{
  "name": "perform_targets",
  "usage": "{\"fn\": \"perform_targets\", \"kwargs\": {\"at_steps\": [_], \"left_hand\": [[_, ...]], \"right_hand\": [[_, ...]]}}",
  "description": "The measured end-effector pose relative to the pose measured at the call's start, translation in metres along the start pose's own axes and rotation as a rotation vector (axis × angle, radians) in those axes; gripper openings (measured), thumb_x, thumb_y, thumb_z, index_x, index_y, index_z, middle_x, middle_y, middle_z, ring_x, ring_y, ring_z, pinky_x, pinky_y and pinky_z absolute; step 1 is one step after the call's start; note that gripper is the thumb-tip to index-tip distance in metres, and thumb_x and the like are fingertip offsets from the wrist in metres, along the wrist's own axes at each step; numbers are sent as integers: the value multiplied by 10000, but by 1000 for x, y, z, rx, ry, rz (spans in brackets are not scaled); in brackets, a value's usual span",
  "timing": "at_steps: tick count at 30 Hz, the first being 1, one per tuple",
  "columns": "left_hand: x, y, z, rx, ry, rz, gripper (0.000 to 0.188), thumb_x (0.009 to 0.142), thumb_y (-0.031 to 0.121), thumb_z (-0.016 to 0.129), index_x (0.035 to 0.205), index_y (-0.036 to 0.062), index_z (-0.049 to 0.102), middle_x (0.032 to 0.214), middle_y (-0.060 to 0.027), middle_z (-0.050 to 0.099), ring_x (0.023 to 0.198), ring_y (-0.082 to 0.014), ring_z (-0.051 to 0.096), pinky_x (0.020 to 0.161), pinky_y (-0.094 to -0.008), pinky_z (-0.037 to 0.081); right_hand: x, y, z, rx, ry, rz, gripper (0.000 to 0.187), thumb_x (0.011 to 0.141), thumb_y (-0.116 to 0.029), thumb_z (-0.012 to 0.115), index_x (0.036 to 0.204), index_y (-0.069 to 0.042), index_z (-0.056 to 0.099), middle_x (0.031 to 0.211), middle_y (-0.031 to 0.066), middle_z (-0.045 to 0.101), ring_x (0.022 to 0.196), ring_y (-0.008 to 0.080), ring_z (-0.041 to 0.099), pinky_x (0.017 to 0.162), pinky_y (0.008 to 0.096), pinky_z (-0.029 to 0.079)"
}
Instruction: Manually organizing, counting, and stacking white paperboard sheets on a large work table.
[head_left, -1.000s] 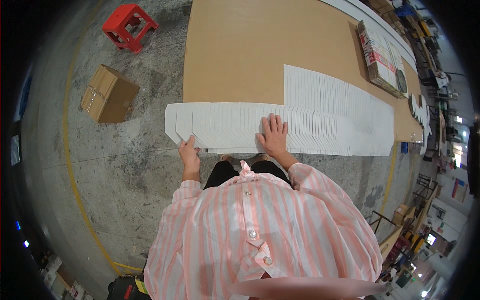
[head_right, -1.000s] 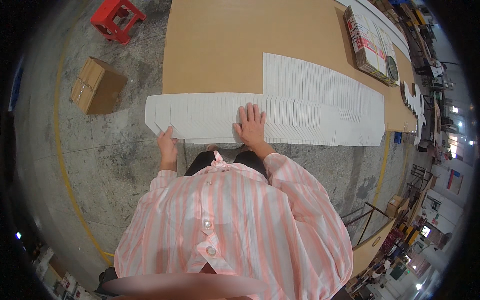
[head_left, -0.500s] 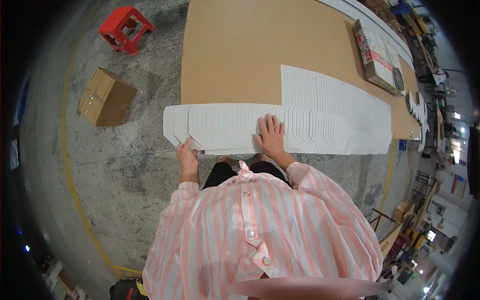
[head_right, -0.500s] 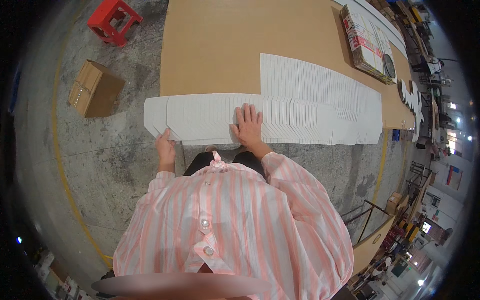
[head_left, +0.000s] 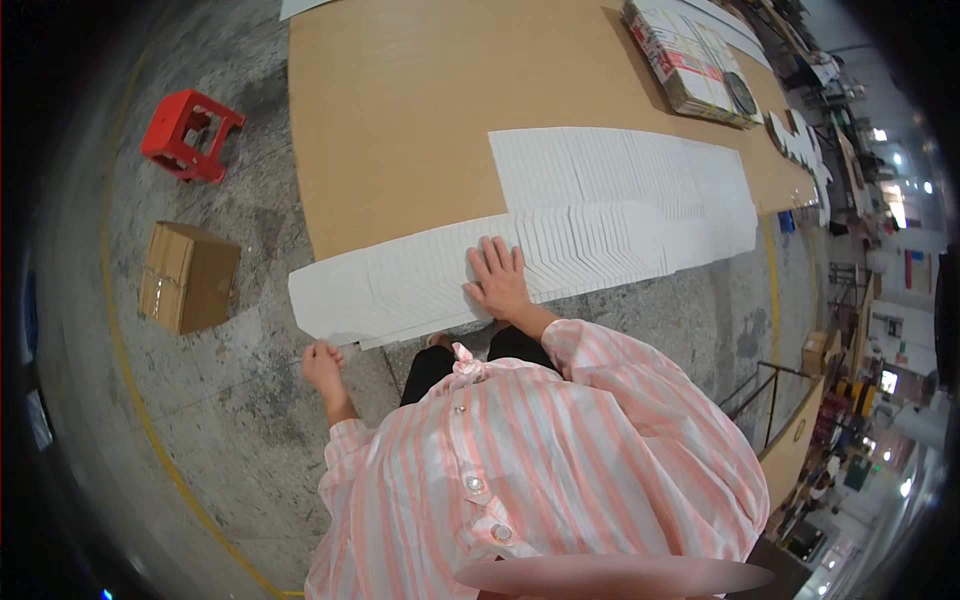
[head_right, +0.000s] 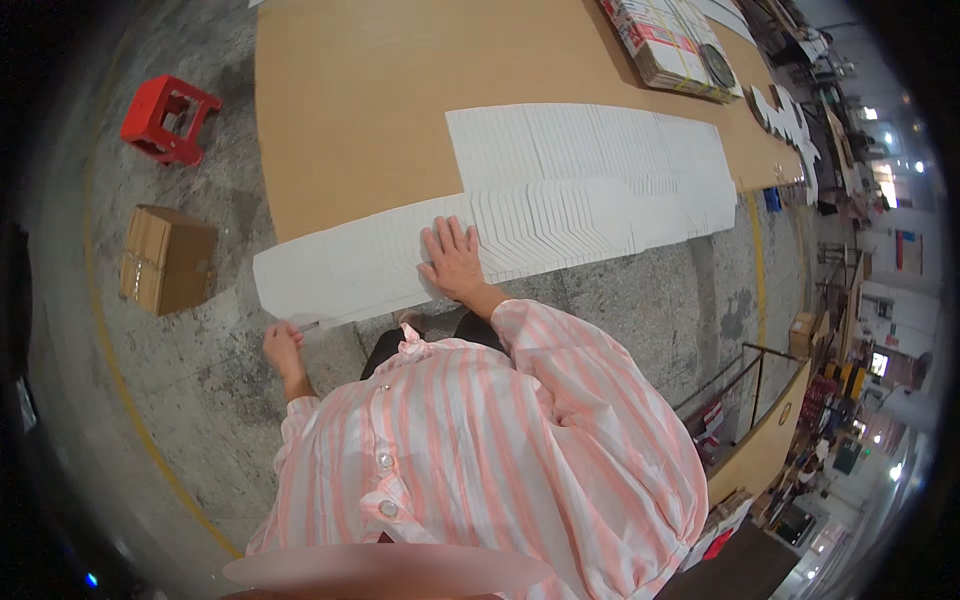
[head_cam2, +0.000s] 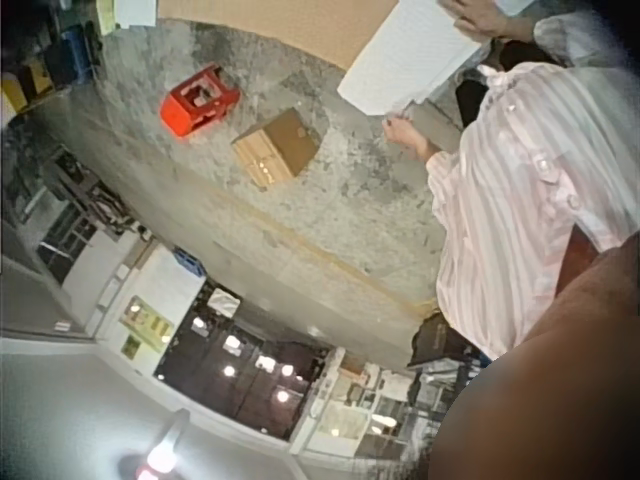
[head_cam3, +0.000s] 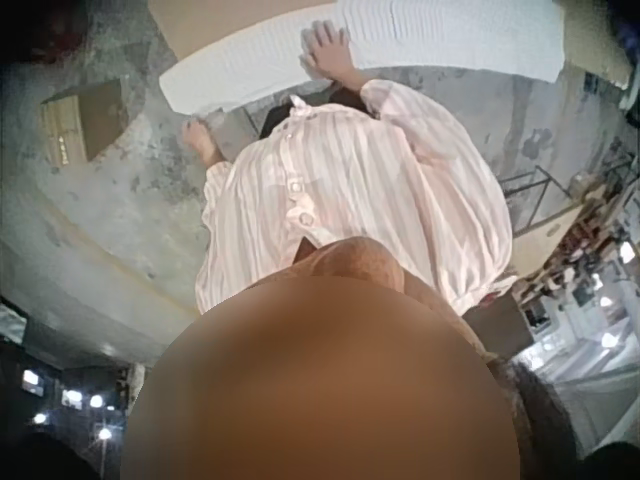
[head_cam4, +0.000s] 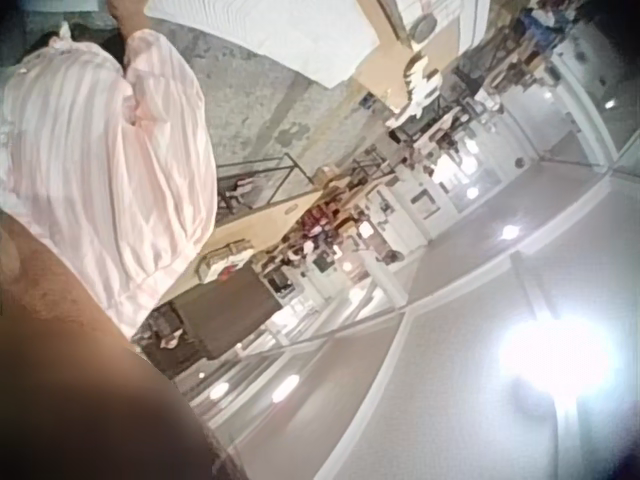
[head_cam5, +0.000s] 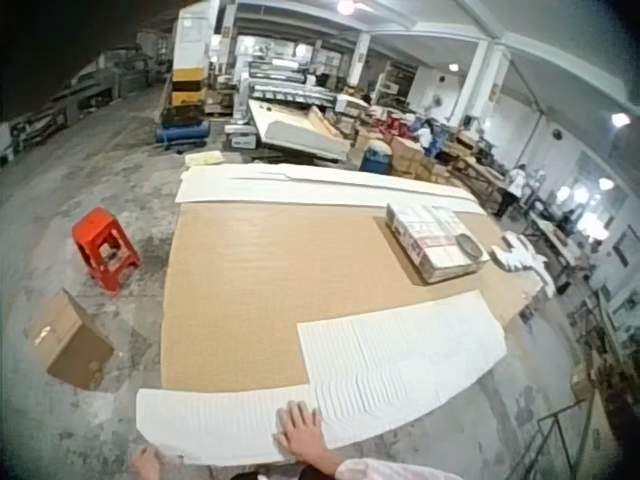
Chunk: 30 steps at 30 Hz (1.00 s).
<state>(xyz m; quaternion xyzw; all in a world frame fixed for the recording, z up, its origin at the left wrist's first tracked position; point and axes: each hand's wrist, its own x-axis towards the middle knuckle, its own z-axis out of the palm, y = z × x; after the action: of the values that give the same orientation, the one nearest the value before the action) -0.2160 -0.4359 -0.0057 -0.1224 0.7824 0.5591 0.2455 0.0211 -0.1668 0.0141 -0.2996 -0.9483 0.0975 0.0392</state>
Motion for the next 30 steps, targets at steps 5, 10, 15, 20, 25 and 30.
{"fn": "perform_targets", "kwargs": {"at_steps": [5,10,15,20,25,30], "left_hand": [[-20,40,20,-39,-29,181,137,812,151,514,712,62,543,592,-21,536,479,-100,493,429,-216,378],[-87,56,80,97,-653,-49,280,818,297,511,786,28,584,619,-51,559,498,-137,540,442,-230,414],[-132,-7,149,515,-844,-412,442,811,436,519,841,-1,574,709,-113,609,570,-176,590,458,-282,457],[-173,-76,198,-208,-652,-627,477,802,440,557,996,7,511,936,-145,598,822,-241,599,708,-356,494],[-189,-68,252,-934,-381,-472,305,837,276,547,1033,48,500,1007,-86,579,958,-269,549,912,-450,381],[-182,-77,265,-893,-119,-359,249,818,161,578,1016,25,514,1015,-83,580,939,-252,560,806,-446,459]], "right_hand": [[-2,20,-23,120,45,37,613,783,-358,537,1293,-88,332,1350,177,273,1257,361,224,991,546,183],[-28,130,-37,136,368,219,667,745,-295,601,1298,-47,323,1331,198,308,1228,375,269,993,477,216],[-105,312,-75,85,654,832,634,774,-268,597,1273,25,336,1313,218,336,1225,351,299,1016,431,221],[-191,458,-84,726,852,1709,600,773,-360,582,1167,63,423,1189,247,462,1031,382,492,886,465,388],[-221,516,-62,1568,816,1590,638,775,-416,546,1217,13,382,1244,204,423,1101,341,449,916,487,353],[-209,550,-41,1972,818,1440,433,792,-336,548,1131,-77,474,1134,121,521,1051,309,486,910,508,348]]}}
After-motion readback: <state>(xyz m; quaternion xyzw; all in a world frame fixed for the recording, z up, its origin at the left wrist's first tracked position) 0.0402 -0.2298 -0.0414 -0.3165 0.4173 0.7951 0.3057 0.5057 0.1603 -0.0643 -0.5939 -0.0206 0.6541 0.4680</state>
